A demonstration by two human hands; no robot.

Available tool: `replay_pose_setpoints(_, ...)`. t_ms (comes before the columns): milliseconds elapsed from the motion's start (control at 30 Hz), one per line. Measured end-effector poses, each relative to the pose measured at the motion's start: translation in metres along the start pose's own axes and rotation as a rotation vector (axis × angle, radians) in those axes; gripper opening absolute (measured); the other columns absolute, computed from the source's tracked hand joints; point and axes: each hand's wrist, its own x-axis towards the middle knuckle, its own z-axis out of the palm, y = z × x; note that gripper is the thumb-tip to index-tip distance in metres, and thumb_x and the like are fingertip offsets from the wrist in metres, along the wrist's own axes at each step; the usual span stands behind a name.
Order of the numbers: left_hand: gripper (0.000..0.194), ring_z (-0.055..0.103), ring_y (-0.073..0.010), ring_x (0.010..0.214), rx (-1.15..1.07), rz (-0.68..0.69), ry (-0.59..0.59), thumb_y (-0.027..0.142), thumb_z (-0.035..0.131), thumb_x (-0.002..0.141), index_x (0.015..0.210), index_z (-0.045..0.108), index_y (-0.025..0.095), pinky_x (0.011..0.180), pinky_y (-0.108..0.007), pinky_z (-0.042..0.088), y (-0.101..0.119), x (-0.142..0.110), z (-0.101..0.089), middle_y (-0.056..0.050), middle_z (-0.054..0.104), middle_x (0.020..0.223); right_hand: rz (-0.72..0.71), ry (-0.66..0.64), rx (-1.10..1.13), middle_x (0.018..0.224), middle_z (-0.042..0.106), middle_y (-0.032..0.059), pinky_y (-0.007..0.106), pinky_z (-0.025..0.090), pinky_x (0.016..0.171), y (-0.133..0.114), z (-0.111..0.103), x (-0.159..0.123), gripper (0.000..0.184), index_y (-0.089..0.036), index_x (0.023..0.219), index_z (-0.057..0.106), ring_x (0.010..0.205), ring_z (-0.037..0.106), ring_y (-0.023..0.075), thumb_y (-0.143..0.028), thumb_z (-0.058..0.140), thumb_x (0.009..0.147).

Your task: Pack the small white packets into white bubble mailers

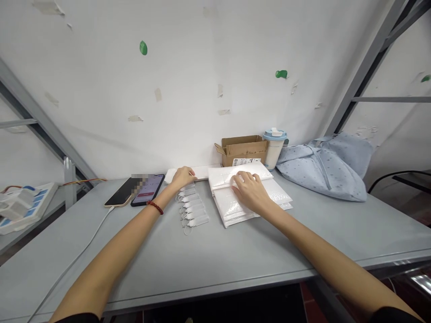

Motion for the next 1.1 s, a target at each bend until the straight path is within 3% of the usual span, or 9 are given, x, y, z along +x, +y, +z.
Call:
replay_pose_setpoints(167,0.022,0.064,-0.0212,0.082,0.169,0.112,-0.039,0.03,0.062,0.073,0.086,0.073,0.016,0.071,-0.026,0.047,-0.006,0.003,0.001,-0.008,0.071,0.088,-0.043,0.07,0.023,0.116,0.055,0.0154,0.037,0.034,0.083,-0.003,0.001,-0.002,0.022,-0.016,0.106,0.054,0.103,0.049,0.0252,-0.024,0.042,0.09)
replay_pose_setpoints(267,0.02,0.064,-0.0222,0.089,0.278,0.195,-0.06,0.023,0.054,0.078,0.082,0.073,0.017,0.076,-0.027,0.046,-0.003,0.001,0.0,-0.009,0.071,0.091,-0.06,0.07,0.034,0.124,0.052,0.0165,0.04,0.034,0.086,-0.004,0.002,-0.003,0.025,-0.015,0.111,0.053,0.11,0.047,0.0264,-0.024,0.04,0.091)
replay_pose_setpoints(400,0.023,0.062,-0.0283,0.094,0.419,0.253,-0.048,0.012,0.047,0.078,0.079,0.07,0.011,0.078,-0.035,0.045,0.002,-0.003,0.004,-0.018,0.067,0.098,-0.073,0.021,0.056,0.13,0.048,0.017,0.044,0.035,0.09,-0.005,0.002,-0.003,0.028,-0.015,0.116,0.051,0.117,0.044,0.0269,-0.024,0.039,0.092)
replay_pose_setpoints(567,0.023,0.064,-0.0275,0.087,0.471,0.244,0.017,0.012,0.044,0.079,0.08,0.067,0.01,0.074,-0.033,0.045,0.006,-0.002,0.004,-0.018,0.067,0.091,-0.092,-0.03,0.069,0.14,0.039,0.0166,0.051,0.036,0.093,-0.005,0.002,-0.003,0.043,-0.018,0.132,0.04,0.129,0.033,0.0295,-0.037,0.037,0.094)
replay_pose_setpoints(767,0.025,0.064,-0.021,0.081,0.405,0.185,0.172,0.018,0.038,0.086,0.093,0.062,0.012,0.072,-0.028,0.045,0.005,0.001,-0.015,-0.012,0.069,0.086,-0.105,-0.104,0.102,0.145,0.033,0.0139,0.055,0.035,0.095,-0.003,0.004,-0.003,0.047,-0.021,0.134,0.04,0.133,0.029,0.0301,-0.045,0.027,0.095)
replay_pose_setpoints(933,0.026,0.065,-0.0222,0.082,0.316,0.138,0.369,0.021,0.035,0.09,0.098,0.058,0.012,0.073,-0.029,0.046,0.0,-0.038,-0.018,-0.012,0.069,0.09,-0.099,-0.036,0.125,0.143,0.033,0.0216,0.055,0.037,0.095,-0.005,0.003,-0.004,0.052,-0.014,0.136,0.036,0.134,0.028,0.0321,-0.045,0.034,0.094)
replay_pose_setpoints(1000,0.023,0.065,-0.0224,0.085,0.242,0.228,0.451,0.022,0.039,0.09,0.097,0.058,0.013,0.073,-0.03,0.047,0.0,-0.062,-0.015,-0.012,0.069,0.093,-0.117,0.069,0.138,0.143,0.031,0.0251,0.054,0.037,0.096,-0.009,-0.001,-0.004,0.054,-0.01,0.137,0.034,0.134,0.027,0.0325,-0.042,0.038,0.093)
replay_pose_setpoints(1100,0.022,0.065,-0.0215,0.09,0.191,0.354,0.563,0.024,0.038,0.091,0.1,0.056,0.015,0.076,-0.031,0.049,0.008,-0.09,-0.009,-0.011,0.068,0.1,-0.218,0.271,0.191,0.145,0.029,0.0233,0.049,0.035,0.101,-0.018,-0.009,-0.006,0.05,-0.011,0.137,0.032,0.138,0.019,0.0285,-0.029,0.043,0.092)
